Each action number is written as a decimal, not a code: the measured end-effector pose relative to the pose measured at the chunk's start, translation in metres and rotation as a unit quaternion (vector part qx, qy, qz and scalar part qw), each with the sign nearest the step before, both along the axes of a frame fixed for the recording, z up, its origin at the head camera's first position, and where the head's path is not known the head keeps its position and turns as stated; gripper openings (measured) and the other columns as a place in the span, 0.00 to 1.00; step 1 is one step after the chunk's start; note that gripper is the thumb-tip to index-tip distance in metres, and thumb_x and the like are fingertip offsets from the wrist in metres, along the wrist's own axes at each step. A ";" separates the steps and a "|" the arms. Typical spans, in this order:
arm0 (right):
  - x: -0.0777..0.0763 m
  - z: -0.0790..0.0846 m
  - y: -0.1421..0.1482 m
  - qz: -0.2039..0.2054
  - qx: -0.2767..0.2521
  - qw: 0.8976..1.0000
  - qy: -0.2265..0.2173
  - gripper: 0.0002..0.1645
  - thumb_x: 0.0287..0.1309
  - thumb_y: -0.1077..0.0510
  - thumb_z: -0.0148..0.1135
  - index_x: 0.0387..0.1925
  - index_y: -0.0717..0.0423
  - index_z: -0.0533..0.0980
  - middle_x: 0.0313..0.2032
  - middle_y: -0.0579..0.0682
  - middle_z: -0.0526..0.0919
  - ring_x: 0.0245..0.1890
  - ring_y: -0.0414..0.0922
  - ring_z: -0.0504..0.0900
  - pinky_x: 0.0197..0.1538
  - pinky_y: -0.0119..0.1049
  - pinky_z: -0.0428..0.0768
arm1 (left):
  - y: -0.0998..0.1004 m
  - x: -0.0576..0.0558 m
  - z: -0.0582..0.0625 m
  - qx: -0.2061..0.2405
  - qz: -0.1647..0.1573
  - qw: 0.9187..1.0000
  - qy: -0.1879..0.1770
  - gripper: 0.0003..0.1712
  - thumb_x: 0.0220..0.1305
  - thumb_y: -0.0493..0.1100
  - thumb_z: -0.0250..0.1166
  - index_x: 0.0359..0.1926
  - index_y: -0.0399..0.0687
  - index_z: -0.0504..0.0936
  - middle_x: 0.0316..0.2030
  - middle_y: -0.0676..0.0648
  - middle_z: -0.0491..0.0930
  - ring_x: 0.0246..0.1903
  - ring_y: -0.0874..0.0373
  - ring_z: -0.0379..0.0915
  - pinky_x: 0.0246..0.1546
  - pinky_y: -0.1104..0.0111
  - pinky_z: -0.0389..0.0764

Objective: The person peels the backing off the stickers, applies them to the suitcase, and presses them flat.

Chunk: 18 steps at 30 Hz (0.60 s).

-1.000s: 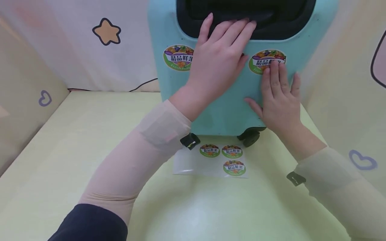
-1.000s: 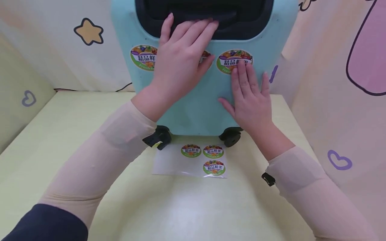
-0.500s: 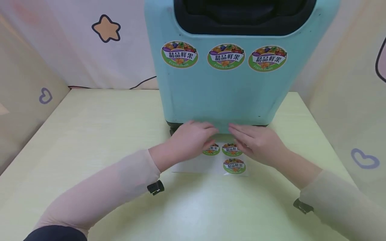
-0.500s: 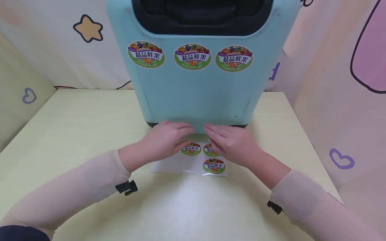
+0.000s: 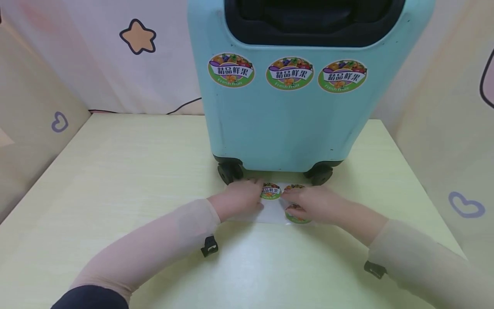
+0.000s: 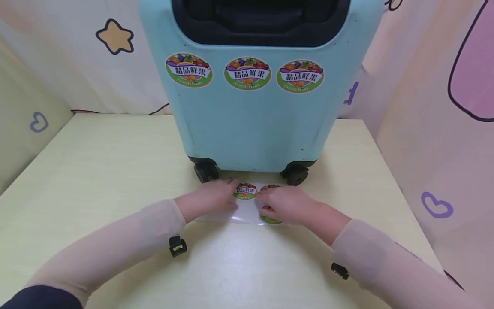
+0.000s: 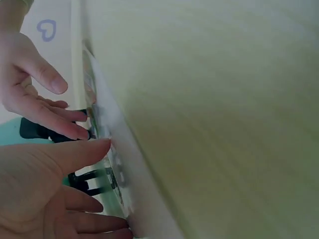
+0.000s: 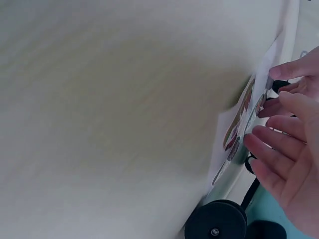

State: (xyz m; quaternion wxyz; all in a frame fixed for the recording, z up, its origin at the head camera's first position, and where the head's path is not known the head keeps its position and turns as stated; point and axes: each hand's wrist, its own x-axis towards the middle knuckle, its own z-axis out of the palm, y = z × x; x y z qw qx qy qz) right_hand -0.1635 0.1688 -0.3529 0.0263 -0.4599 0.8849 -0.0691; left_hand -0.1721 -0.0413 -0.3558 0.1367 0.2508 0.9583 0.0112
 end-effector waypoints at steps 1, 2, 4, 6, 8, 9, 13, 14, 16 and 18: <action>0.000 -0.001 0.000 0.003 -0.002 1.000 -0.004 0.09 0.55 0.58 0.61 0.38 0.55 0.77 0.27 0.41 0.77 0.19 0.34 0.66 0.23 0.27 0.67 | 0.000 0.000 -0.001 -0.003 0.000 1.000 0.001 0.36 0.61 0.51 0.62 0.65 0.39 0.63 0.55 0.43 0.72 0.51 0.52 0.70 0.47 0.61 0.74; 0.001 -0.003 0.000 0.006 -0.003 1.000 -0.006 0.06 0.55 0.58 0.61 0.35 0.53 0.75 0.23 0.39 0.73 0.18 0.34 0.64 0.22 0.27 0.65 | 0.000 0.000 -0.001 -0.008 -0.003 1.000 0.005 0.36 0.60 0.51 0.63 0.64 0.39 0.63 0.54 0.43 0.72 0.50 0.52 0.71 0.47 0.61 0.74; 0.004 -0.005 0.000 0.006 0.002 1.000 -0.011 0.04 0.54 0.58 0.61 0.31 0.50 0.73 0.19 0.36 0.66 0.17 0.34 0.61 0.21 0.27 0.63 | -0.001 0.001 -0.003 -0.015 -0.006 1.000 0.019 0.35 0.59 0.51 0.63 0.63 0.40 0.66 0.52 0.44 0.73 0.49 0.52 0.71 0.47 0.60 0.74; 0.007 -0.006 0.000 0.004 0.011 1.000 -0.011 0.07 0.53 0.58 0.61 0.28 0.47 0.70 0.18 0.35 0.64 0.16 0.35 0.60 0.21 0.28 0.62 | -0.001 0.002 -0.004 -0.018 -0.009 0.999 0.036 0.33 0.58 0.50 0.64 0.61 0.41 0.69 0.50 0.44 0.74 0.48 0.52 0.71 0.47 0.60 0.74; 0.011 -0.005 0.000 -0.002 0.022 1.000 -0.009 0.08 0.53 0.58 0.62 0.28 0.46 0.70 0.17 0.34 0.64 0.16 0.35 0.61 0.20 0.29 0.63 | -0.001 0.002 -0.004 -0.014 -0.011 0.999 0.046 0.31 0.57 0.50 0.65 0.59 0.42 0.70 0.49 0.44 0.74 0.47 0.52 0.71 0.46 0.60 0.74; 0.014 -0.004 0.001 -0.007 0.026 1.000 -0.011 0.08 0.53 0.58 0.62 0.26 0.45 0.70 0.17 0.34 0.64 0.15 0.35 0.60 0.19 0.29 0.62 | -0.001 0.003 -0.004 -0.006 -0.012 0.999 0.043 0.31 0.57 0.50 0.65 0.59 0.42 0.71 0.48 0.45 0.74 0.46 0.52 0.71 0.46 0.60 0.74; 0.021 -0.001 0.004 -0.019 0.037 0.999 -0.014 0.10 0.52 0.58 0.62 0.23 0.44 0.68 0.15 0.34 0.63 0.15 0.35 0.58 0.18 0.29 0.58 | 0.001 0.004 -0.002 0.040 -0.012 0.999 0.012 0.34 0.55 0.50 0.68 0.61 0.43 0.71 0.48 0.44 0.74 0.42 0.54 0.71 0.42 0.59 0.75; 0.023 0.000 0.004 -0.020 0.036 0.999 -0.016 0.11 0.52 0.58 0.62 0.22 0.44 0.68 0.15 0.34 0.62 0.15 0.34 0.57 0.18 0.29 0.57 | 0.002 0.004 -0.002 0.055 -0.009 0.998 -0.001 0.35 0.54 0.51 0.68 0.61 0.43 0.70 0.48 0.44 0.74 0.41 0.55 0.71 0.41 0.59 0.75; 0.025 0.000 0.005 -0.022 0.032 0.999 -0.014 0.12 0.52 0.59 0.62 0.22 0.44 0.67 0.15 0.34 0.61 0.15 0.34 0.56 0.19 0.28 0.56 | 0.002 0.002 -0.003 0.091 0.001 0.995 -0.030 0.35 0.55 0.49 0.67 0.62 0.41 0.70 0.48 0.43 0.74 0.40 0.55 0.71 0.41 0.60 0.75; 0.025 -0.001 0.006 -0.021 0.024 0.999 -0.014 0.13 0.51 0.60 0.61 0.21 0.45 0.65 0.15 0.34 0.59 0.16 0.34 0.56 0.19 0.28 0.55 | -0.001 -0.002 -0.007 0.147 0.019 0.986 -0.078 0.33 0.56 0.47 0.64 0.61 0.40 0.70 0.47 0.44 0.75 0.38 0.56 0.72 0.39 0.64 0.75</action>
